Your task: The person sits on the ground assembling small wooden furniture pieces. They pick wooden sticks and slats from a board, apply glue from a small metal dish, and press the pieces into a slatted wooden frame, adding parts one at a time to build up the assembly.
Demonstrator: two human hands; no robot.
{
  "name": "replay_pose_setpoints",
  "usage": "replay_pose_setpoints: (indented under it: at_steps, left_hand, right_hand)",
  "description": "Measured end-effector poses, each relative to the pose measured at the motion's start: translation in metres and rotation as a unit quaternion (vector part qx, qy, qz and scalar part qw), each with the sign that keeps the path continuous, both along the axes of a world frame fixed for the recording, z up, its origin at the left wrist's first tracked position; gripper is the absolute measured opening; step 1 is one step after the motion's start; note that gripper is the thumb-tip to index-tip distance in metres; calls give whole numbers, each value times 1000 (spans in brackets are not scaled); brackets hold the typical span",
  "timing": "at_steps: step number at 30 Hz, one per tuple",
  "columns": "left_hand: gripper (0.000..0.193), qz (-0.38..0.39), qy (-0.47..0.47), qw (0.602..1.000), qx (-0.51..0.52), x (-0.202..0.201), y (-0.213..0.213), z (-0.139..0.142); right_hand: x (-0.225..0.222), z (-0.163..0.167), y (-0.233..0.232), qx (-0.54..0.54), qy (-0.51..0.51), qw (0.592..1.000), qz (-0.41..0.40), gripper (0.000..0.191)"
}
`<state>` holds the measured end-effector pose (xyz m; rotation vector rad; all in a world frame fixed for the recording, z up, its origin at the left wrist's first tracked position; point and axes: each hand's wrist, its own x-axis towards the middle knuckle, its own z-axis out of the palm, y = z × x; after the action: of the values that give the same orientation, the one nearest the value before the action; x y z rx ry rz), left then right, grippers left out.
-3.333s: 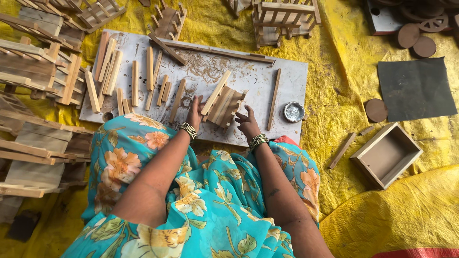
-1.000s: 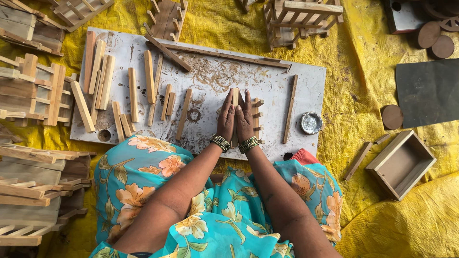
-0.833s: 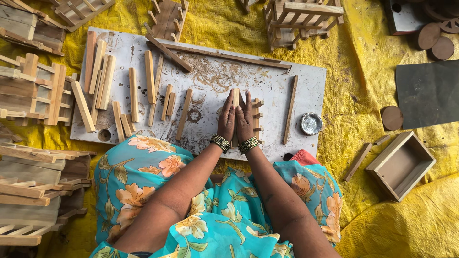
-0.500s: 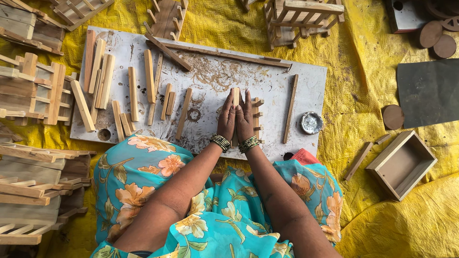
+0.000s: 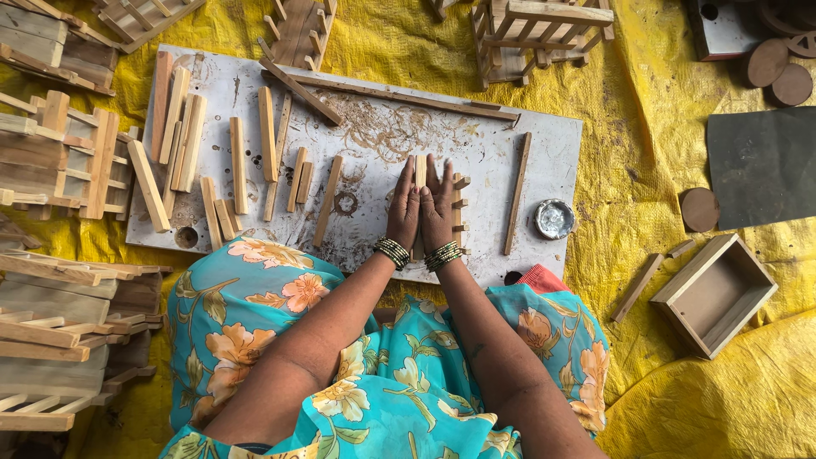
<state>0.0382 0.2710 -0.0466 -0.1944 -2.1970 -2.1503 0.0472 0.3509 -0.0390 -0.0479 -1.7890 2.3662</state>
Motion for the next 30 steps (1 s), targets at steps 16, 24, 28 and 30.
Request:
replay_pose_setpoints:
  at_steps: [16, 24, 28, 30]
  left_hand:
    - [51, 12, 29, 999, -13, -3, 1, 6]
    - [52, 5, 3, 1000, -8, -2, 1, 4]
    - [53, -5, 44, 999, 32, -1, -3, 4]
    - [53, -1, 32, 999, 34, -2, -7, 5]
  right_hand:
    - [0, -5, 1, -53, -32, 998, -13, 64]
    - [1, -1, 0, -48, -38, 998, -13, 64]
    - [3, -1, 6, -107, -36, 993, 12, 73]
    - [6, -2, 10, -128, -27, 991, 17, 75]
